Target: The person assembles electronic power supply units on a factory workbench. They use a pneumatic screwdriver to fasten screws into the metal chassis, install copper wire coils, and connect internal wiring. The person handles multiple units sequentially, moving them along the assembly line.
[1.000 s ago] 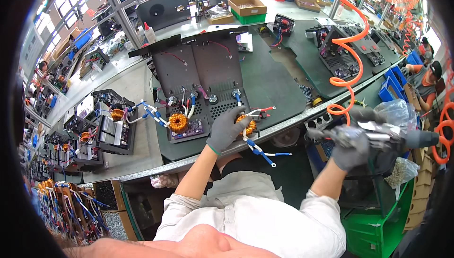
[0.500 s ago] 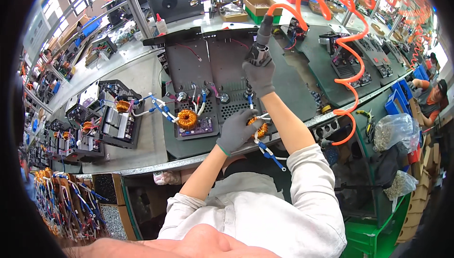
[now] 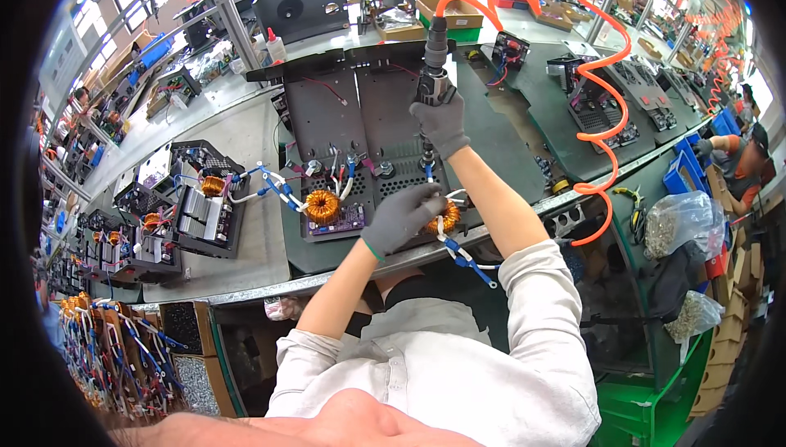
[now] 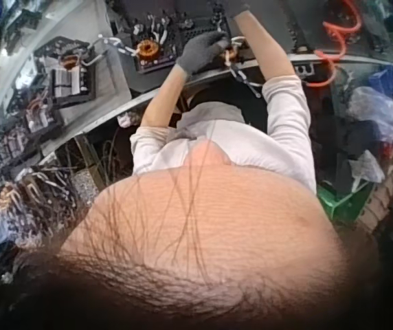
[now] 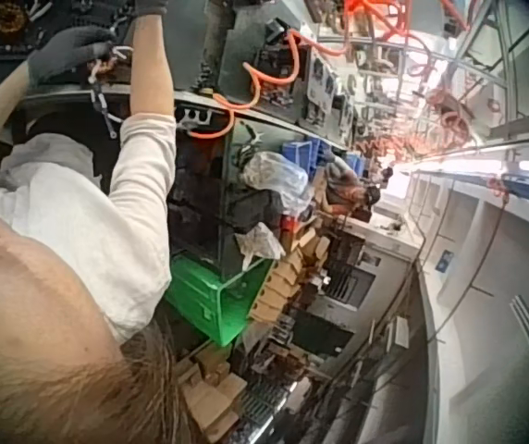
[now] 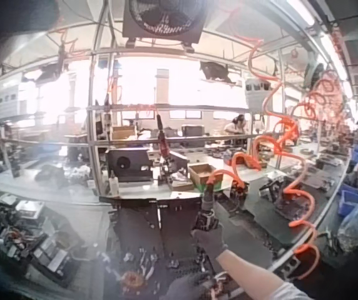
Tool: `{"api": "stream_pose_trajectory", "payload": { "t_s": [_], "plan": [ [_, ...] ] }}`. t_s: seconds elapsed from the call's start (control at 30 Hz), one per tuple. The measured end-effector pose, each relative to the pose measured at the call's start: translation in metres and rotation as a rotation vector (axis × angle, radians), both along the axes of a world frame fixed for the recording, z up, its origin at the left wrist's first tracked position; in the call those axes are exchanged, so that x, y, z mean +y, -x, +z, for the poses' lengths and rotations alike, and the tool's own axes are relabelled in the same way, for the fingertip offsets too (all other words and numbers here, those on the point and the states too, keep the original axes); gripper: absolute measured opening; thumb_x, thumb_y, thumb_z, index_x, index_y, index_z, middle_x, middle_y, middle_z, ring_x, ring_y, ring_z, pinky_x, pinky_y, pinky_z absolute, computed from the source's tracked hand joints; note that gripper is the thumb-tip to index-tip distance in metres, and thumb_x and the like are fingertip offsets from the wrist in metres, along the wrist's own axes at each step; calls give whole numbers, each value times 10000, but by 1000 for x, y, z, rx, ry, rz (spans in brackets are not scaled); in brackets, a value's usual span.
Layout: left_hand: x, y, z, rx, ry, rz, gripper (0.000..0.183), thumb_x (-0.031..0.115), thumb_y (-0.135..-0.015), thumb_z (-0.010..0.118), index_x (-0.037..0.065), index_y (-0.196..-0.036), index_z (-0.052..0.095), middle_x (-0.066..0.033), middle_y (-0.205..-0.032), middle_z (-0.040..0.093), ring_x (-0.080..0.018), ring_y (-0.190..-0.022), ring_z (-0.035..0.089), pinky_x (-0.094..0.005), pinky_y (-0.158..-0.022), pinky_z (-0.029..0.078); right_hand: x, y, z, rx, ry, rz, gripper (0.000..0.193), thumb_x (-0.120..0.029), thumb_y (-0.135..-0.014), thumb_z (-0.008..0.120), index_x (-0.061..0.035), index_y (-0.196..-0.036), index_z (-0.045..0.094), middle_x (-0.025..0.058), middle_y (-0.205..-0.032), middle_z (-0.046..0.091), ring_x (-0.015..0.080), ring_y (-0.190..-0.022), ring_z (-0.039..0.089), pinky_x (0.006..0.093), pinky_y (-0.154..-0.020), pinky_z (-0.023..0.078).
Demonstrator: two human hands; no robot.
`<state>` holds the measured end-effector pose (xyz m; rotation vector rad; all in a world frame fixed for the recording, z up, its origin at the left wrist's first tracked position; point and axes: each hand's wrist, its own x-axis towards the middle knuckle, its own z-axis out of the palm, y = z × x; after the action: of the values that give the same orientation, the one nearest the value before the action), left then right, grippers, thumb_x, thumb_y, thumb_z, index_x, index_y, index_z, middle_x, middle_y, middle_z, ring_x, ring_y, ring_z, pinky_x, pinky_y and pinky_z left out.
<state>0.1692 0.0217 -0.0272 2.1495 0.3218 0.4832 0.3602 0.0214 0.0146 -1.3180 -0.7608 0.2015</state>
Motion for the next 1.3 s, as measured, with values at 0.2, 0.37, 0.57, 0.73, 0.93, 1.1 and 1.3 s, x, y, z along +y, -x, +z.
{"api": "stream_pose_trajectory", "payload": {
  "t_s": [0.2,0.37,0.57,0.73,0.93,1.1,1.3],
  "plan": [
    [63,14,40,11,-730,507,283,345,-841,650,67,-890,669,-183,-829,671,-327,-796,665,-443,-703,516,-11,20,16,21,-305,99,312,59,-686,694,-29,-976,621,37,-821,656,101,-688,625,242,-592,512],
    [75,10,26,378,-716,324,380,387,-936,506,91,-810,708,-150,-765,691,-340,-734,688,-438,-657,539,-3,74,20,151,-403,374,361,88,-722,637,-5,-1069,595,32,-919,657,85,-836,621,235,-714,512],
    [72,2,24,380,-613,241,366,350,-954,463,103,-817,695,-135,-789,698,-334,-745,690,-461,-645,539,34,71,-6,-8,-238,308,380,27,-718,658,-27,-1086,585,-4,-867,649,65,-779,600,243,-713,506],
    [69,-14,9,315,-750,204,325,352,-921,513,105,-829,702,-134,-746,683,-343,-716,674,-466,-617,524,46,62,-10,-47,-84,193,393,-56,-687,704,-46,-1062,583,27,-837,663,90,-735,613,280,-715,525],
    [60,-22,9,310,-798,298,324,368,-891,575,93,-777,702,-124,-731,682,-325,-696,676,-439,-588,518,46,65,4,-54,-15,138,236,-48,-704,709,-47,-912,598,-17,-781,623,64,-680,562,248,-638,494],
    [60,-22,4,278,-717,315,306,331,-897,538,106,-768,700,-128,-715,683,-346,-679,676,-450,-594,525,43,69,9,-16,-53,162,227,-62,-694,715,-47,-890,602,-16,-756,611,62,-661,549,255,-618,489],
    [61,7,39,279,-551,146,338,386,-867,590,83,-992,672,-163,-931,674,-359,-879,659,-448,-753,518,42,50,6,61,63,242,265,-39,-675,745,-58,-911,626,-18,-795,638,66,-697,582,258,-651,513]
  ]
}}
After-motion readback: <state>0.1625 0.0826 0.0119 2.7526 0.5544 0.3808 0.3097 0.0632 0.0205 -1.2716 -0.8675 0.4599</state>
